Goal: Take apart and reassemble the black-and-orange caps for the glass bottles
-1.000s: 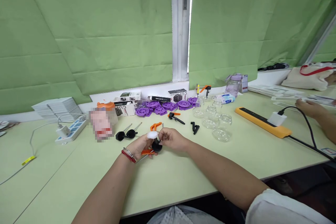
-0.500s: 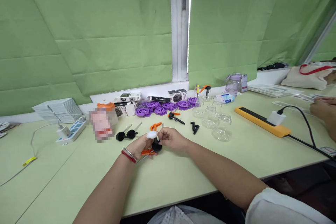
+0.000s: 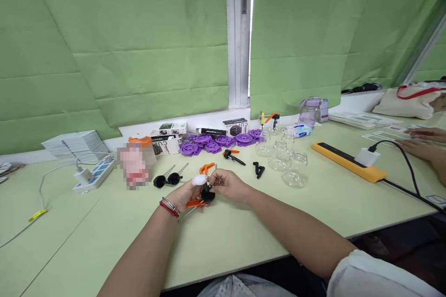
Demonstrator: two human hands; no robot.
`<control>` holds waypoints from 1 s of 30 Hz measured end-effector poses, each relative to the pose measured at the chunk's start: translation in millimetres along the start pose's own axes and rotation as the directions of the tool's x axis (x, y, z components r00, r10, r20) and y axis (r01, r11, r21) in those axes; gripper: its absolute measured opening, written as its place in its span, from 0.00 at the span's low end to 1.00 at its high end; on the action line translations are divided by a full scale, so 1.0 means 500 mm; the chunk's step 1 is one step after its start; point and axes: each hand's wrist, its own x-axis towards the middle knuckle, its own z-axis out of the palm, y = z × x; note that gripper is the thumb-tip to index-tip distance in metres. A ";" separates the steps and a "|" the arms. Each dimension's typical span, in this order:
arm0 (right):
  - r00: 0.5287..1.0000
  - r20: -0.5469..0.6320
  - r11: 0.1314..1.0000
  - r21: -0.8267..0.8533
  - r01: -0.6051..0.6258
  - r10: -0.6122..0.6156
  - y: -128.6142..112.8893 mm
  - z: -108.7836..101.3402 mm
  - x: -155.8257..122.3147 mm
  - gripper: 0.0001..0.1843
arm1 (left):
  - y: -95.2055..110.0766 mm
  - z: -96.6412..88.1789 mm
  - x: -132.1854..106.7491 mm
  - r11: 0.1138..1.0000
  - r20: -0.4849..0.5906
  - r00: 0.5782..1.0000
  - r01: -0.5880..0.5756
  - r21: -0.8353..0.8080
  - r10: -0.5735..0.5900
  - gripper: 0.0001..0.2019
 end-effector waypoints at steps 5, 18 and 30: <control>1.000 0.005 1.000 -0.003 -0.006 0.006 0.000 0.000 0.000 0.12 | 0.000 0.005 -0.008 1.000 -0.027 1.000 0.004 -0.013 -0.005 0.31; 0.977 0.169 0.985 0.091 -0.145 0.128 -0.047 -0.003 -0.020 0.24 | -0.016 0.055 -0.005 0.334 -0.133 0.577 -0.258 0.906 0.806 0.47; 0.996 0.024 0.596 -0.800 0.069 -0.083 -0.016 -0.028 -0.009 0.10 | -0.041 0.005 0.019 0.434 -0.293 0.558 -0.138 0.890 0.777 0.18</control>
